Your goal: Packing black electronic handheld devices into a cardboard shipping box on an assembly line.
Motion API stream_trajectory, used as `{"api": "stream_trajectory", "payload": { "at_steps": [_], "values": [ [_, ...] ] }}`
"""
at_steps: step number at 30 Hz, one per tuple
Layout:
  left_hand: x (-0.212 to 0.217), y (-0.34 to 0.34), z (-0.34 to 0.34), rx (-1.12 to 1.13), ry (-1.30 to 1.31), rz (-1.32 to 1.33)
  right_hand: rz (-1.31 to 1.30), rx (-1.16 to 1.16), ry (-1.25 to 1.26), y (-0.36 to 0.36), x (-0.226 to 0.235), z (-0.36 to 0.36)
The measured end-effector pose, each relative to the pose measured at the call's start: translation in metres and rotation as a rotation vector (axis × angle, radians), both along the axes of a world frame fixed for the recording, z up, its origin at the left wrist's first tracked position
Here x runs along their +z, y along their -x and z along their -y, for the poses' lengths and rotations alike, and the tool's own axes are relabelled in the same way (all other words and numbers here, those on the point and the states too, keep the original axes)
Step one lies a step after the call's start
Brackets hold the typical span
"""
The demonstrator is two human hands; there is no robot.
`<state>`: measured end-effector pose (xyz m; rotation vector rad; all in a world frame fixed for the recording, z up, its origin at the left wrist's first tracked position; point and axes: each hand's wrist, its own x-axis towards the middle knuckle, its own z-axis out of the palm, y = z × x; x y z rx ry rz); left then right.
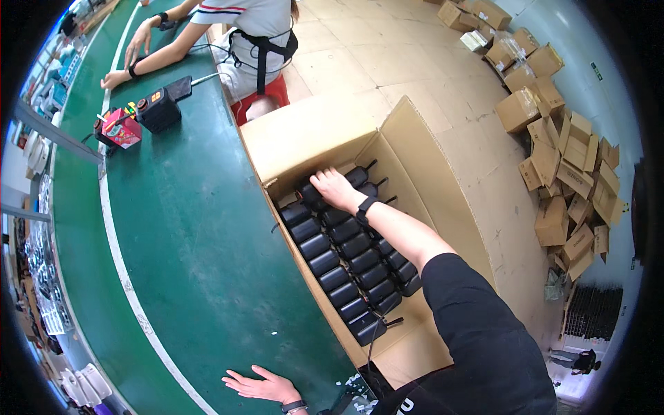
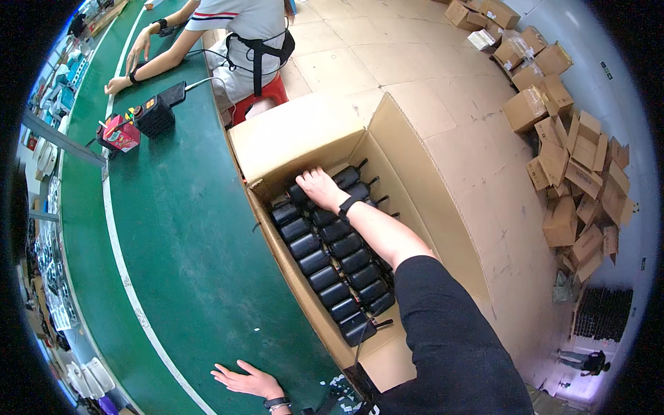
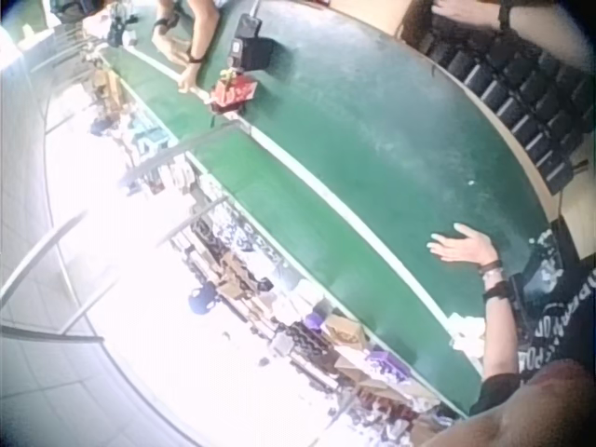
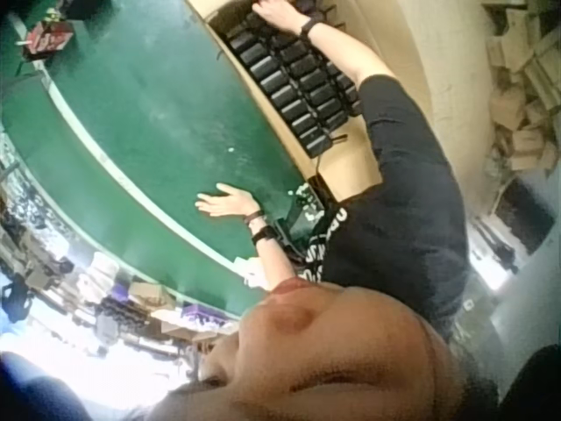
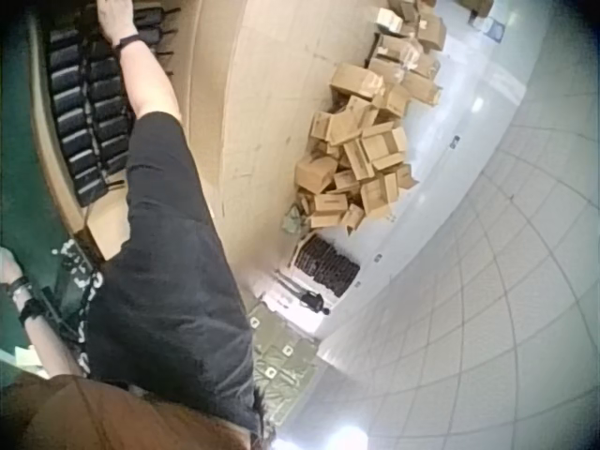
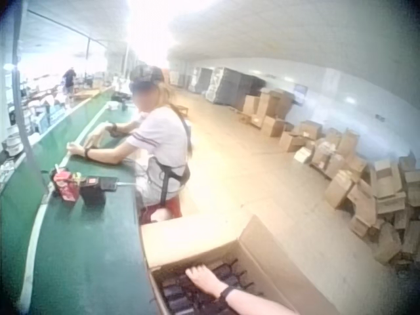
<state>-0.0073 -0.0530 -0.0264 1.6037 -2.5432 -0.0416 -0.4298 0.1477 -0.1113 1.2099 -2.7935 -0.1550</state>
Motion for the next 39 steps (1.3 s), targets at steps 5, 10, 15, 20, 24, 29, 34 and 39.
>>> {"api": "stream_trajectory", "payload": {
  "at_steps": [5, 10, 15, 20, 24, 29, 34, 39],
  "values": [
    [-0.001, -0.001, 0.001, -0.011, -0.019, -0.032, -0.032, -0.059, 0.038, -0.009, -0.015, 0.003],
    [0.001, -0.002, 0.002, -0.013, -0.021, -0.064, 0.282, -0.098, -0.086, 0.021, 0.008, 0.017],
    [-0.001, 0.004, 0.0, -0.054, -0.031, -0.081, 0.087, -0.09, 0.032, 0.012, -0.008, -0.01],
    [0.0, -0.001, 0.007, -0.028, -0.023, -0.051, 0.245, -0.165, 0.44, -0.056, 0.048, -0.029],
    [-0.005, -0.004, 0.006, -0.045, -0.008, -0.065, 0.814, -0.605, 0.252, -0.144, 0.084, -0.067],
    [-0.01, -0.005, 0.004, -0.039, -0.001, -0.061, 1.076, -0.995, 0.213, -0.247, 0.051, -0.096],
    [-0.01, -0.006, 0.005, -0.027, 0.001, -0.063, 1.091, -1.016, 0.196, -0.285, 0.038, -0.075],
    [-0.011, -0.005, 0.005, -0.029, 0.007, -0.069, 1.157, -0.887, 0.137, -0.281, 0.033, -0.073]
  ]
}}
